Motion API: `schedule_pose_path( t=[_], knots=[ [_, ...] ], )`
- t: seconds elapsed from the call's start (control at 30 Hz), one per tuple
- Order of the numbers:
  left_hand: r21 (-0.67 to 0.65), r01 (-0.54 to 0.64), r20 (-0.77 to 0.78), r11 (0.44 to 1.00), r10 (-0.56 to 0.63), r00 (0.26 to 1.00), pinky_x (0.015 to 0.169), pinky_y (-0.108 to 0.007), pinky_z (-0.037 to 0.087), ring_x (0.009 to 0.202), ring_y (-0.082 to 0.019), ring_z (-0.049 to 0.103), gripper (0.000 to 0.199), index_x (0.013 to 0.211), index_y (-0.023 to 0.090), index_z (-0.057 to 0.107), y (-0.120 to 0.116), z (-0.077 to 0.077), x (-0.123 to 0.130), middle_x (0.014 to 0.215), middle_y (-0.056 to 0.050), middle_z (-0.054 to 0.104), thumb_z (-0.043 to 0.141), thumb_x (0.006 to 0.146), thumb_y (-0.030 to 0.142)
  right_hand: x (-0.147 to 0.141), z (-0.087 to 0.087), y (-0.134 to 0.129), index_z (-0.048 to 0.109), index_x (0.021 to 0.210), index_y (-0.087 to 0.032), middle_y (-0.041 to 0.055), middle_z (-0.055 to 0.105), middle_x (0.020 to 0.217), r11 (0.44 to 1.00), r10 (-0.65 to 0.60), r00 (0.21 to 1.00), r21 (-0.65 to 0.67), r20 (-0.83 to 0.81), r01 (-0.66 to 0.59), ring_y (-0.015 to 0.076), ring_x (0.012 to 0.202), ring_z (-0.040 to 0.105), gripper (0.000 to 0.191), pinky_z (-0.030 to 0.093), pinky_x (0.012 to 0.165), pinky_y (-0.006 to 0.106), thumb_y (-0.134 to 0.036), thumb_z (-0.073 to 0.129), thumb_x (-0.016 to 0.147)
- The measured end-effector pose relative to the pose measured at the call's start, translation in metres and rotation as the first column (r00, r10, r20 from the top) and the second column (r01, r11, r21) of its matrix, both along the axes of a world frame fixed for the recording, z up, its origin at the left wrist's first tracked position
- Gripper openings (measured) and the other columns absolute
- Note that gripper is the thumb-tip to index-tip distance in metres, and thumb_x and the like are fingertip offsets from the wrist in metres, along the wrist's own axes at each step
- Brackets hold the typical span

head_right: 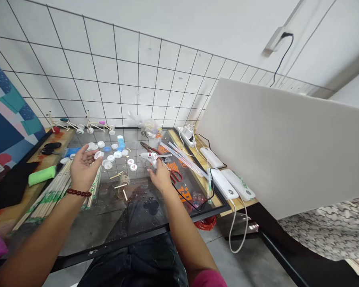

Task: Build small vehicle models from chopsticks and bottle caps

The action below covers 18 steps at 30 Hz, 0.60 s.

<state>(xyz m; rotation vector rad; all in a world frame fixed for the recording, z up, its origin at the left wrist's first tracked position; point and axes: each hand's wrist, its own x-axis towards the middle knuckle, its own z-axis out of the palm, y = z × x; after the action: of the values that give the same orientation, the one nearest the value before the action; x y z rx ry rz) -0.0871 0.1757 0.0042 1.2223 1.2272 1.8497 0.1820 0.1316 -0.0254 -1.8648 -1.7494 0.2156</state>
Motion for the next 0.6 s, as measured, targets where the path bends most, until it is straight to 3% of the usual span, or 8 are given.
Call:
schedule_pose_path(
  t=[0.1, 0.17, 0.23, 0.3, 0.4, 0.6],
  knots=[
    [-0.048, 0.033, 0.22, 0.998, -0.022, 0.975, 0.087, -0.029, 0.053, 0.089, -0.015, 0.068, 0.06, 0.118, 0.018, 0.061, 0.001, 0.007, 0.0, 0.095, -0.004, 0.07, 0.081, 0.062, 0.012, -0.002, 0.006, -0.019, 0.053, 0.134, -0.007, 0.0233, 0.064, 0.123, 0.998, -0.058, 0.992, 0.027, 0.115, 0.055, 0.0346, 0.112, 0.062, 0.056, 0.048, 0.096, 0.046, -0.029, 0.069, 0.085],
    [-0.093, 0.068, 0.374, 0.993, -0.028, 0.927, 0.084, -0.028, 0.054, 0.085, -0.015, 0.068, 0.052, 0.108, 0.017, 0.063, 0.0, 0.013, -0.002, 0.09, -0.003, 0.069, 0.08, 0.06, 0.008, -0.009, 0.013, -0.036, 0.062, 0.124, -0.011, 0.0218, 0.068, 0.113, 0.998, -0.052, 0.98, 0.052, 0.19, 0.043, 0.0349, 0.105, 0.064, 0.043, 0.049, 0.09, 0.046, -0.028, 0.069, 0.084],
    [-0.144, 0.111, 0.507, 0.983, -0.023, 0.861, 0.079, -0.028, 0.056, 0.08, -0.014, 0.068, 0.043, 0.098, 0.016, 0.064, 0.0, 0.018, -0.004, 0.084, -0.002, 0.067, 0.078, 0.06, 0.004, -0.022, 0.024, -0.047, 0.069, 0.114, -0.02, 0.0144, 0.071, 0.1, 0.994, 0.082, 0.982, 0.055, 0.172, -0.093, 0.0286, 0.092, 0.067, 0.027, 0.051, 0.081, 0.038, -0.027, 0.065, 0.088],
    [-0.177, 0.141, 0.592, 0.974, -0.008, 0.806, 0.075, -0.027, 0.057, 0.075, -0.013, 0.067, 0.035, 0.091, 0.016, 0.063, 0.0, 0.021, -0.007, 0.079, -0.002, 0.065, 0.073, 0.062, 0.002, -0.041, 0.036, -0.045, 0.07, 0.111, -0.023, 0.0081, 0.072, 0.095, 0.953, 0.3, 0.946, 0.014, 0.121, -0.304, 0.0238, 0.087, 0.068, 0.022, 0.051, 0.077, 0.033, -0.025, 0.063, 0.09],
    [-0.187, 0.152, 0.638, 0.971, 0.002, 0.77, 0.073, -0.027, 0.058, 0.072, -0.013, 0.068, 0.031, 0.088, 0.017, 0.061, 0.0, 0.023, -0.008, 0.077, -0.001, 0.066, 0.07, 0.065, -0.001, -0.074, 0.051, -0.013, 0.072, 0.11, -0.023, 0.0068, 0.073, 0.104, 0.874, 0.486, 0.862, -0.049, 0.148, -0.484, 0.0222, 0.095, 0.068, 0.025, 0.05, 0.081, 0.031, -0.018, 0.052, 0.095],
    [-0.208, 0.163, 0.656, 0.965, 0.014, 0.754, 0.075, -0.027, 0.058, 0.073, -0.013, 0.07, 0.031, 0.09, 0.016, 0.061, -0.002, 0.019, 0.0, 0.079, -0.001, 0.067, 0.07, 0.066, -0.001, -0.118, 0.048, 0.07, 0.068, 0.125, -0.024, 0.0068, 0.068, 0.122, 0.795, 0.606, 0.752, -0.175, 0.26, -0.581, 0.022, 0.111, 0.063, 0.047, 0.047, 0.09, 0.03, -0.003, 0.051, 0.086]
  ],
)
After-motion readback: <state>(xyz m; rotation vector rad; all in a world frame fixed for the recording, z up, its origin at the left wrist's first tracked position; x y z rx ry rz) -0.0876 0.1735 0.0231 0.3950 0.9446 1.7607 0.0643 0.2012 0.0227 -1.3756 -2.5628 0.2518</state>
